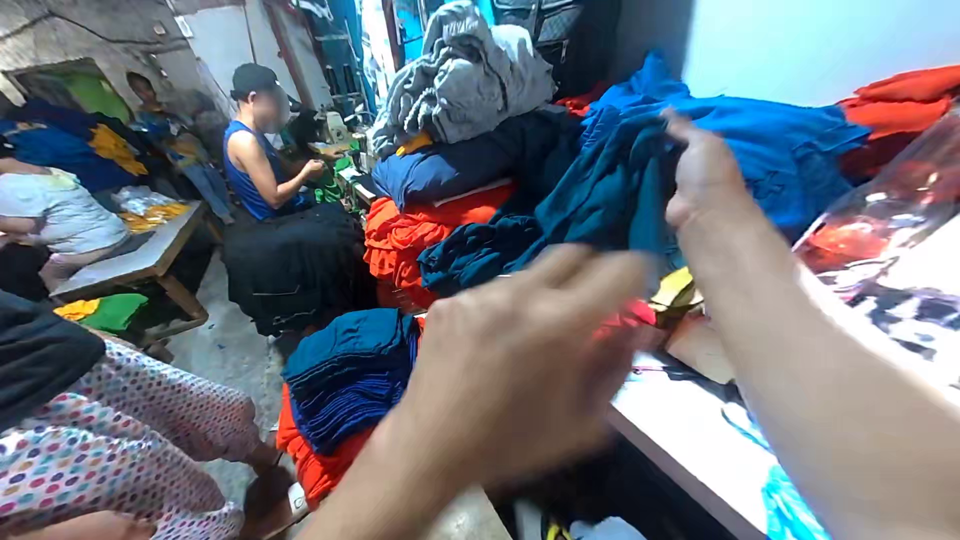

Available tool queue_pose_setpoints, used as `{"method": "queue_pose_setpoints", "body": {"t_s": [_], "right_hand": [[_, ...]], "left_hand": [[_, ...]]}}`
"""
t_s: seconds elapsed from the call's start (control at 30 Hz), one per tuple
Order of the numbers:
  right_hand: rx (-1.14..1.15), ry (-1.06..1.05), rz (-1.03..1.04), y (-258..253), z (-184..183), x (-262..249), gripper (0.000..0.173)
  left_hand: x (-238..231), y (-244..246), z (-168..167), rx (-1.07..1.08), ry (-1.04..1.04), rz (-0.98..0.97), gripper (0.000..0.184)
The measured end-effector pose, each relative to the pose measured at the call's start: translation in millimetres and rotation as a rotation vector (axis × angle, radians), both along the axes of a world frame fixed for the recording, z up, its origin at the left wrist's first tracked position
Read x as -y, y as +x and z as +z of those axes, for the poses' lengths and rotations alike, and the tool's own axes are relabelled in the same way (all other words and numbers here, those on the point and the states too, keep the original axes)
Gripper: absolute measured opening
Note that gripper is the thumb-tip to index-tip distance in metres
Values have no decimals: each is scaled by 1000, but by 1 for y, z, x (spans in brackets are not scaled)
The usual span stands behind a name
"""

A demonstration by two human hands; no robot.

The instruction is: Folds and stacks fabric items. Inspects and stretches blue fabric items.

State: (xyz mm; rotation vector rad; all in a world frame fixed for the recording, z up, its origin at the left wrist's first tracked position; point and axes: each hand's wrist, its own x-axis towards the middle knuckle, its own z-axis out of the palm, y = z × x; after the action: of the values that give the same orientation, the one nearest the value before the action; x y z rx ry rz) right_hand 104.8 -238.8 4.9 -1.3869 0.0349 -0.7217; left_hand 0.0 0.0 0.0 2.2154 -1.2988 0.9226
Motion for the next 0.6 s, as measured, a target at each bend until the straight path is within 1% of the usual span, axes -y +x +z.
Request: {"method": "queue_pose_setpoints", "body": {"t_s": [0.03, 0.07, 0.1, 0.17, 0.2, 0.23, 0.27, 0.3, 0.33, 0.37, 0.4, 0.43, 0.47, 0.5, 0.53, 0.57, 0.6], "right_hand": [[51, 64, -4, 19, 8, 19, 39], [58, 113, -24, 33, 20, 33, 40], [52, 117, -23, 41, 34, 44, 42], [48, 38, 34, 45, 53, 58, 44], [66, -4, 64, 41, 60, 58, 38], [99, -45, 108, 32, 65, 53, 26], [142, -92, 181, 21, 67, 45, 16], [186, -159, 263, 7, 66, 36, 12], [232, -245, 329, -5, 65, 26, 16], [284, -334, 388, -17, 63, 17, 20], [346, -419, 430, -27, 62, 8, 22], [413, -478, 441, -36, 58, 0, 25], [476, -506, 423, -45, 55, -8, 26], [517, -488, 388, -54, 53, -15, 26], [542, -426, 361, -63, 49, -20, 25], [561, -350, 355, -70, 41, -21, 23], [555, -260, 393, -75, 26, -19, 19]], "left_hand": [[-1, 21, -23, -93, -32, 56, 18], [-2, 40, -45, -176, -62, 112, 22], [-1, 56, -65, -240, -116, 152, 24], [9, 71, -89, -456, -272, 182, 20], [17, 73, -91, -564, -344, 157, 18], [27, 72, -85, -656, -401, 127, 31], [38, 69, -69, -758, -450, 79, 49], [51, 69, -52, -818, -518, 17, 63], [64, 72, -35, -836, -581, -47, 73], [78, 77, -18, -820, -627, -100, 78], [88, 81, -3, -799, -653, -133, 75], [96, 81, 9, -767, -693, -152, 65], [101, 78, 15, -717, -750, -155, 48], [99, 71, 16, -667, -785, -151, 35], [92, 61, 12, -610, -771, -140, 27], [78, 47, 4, -557, -732, -119, 22], [58, 33, -8, -515, -678, -94, 18]]}}
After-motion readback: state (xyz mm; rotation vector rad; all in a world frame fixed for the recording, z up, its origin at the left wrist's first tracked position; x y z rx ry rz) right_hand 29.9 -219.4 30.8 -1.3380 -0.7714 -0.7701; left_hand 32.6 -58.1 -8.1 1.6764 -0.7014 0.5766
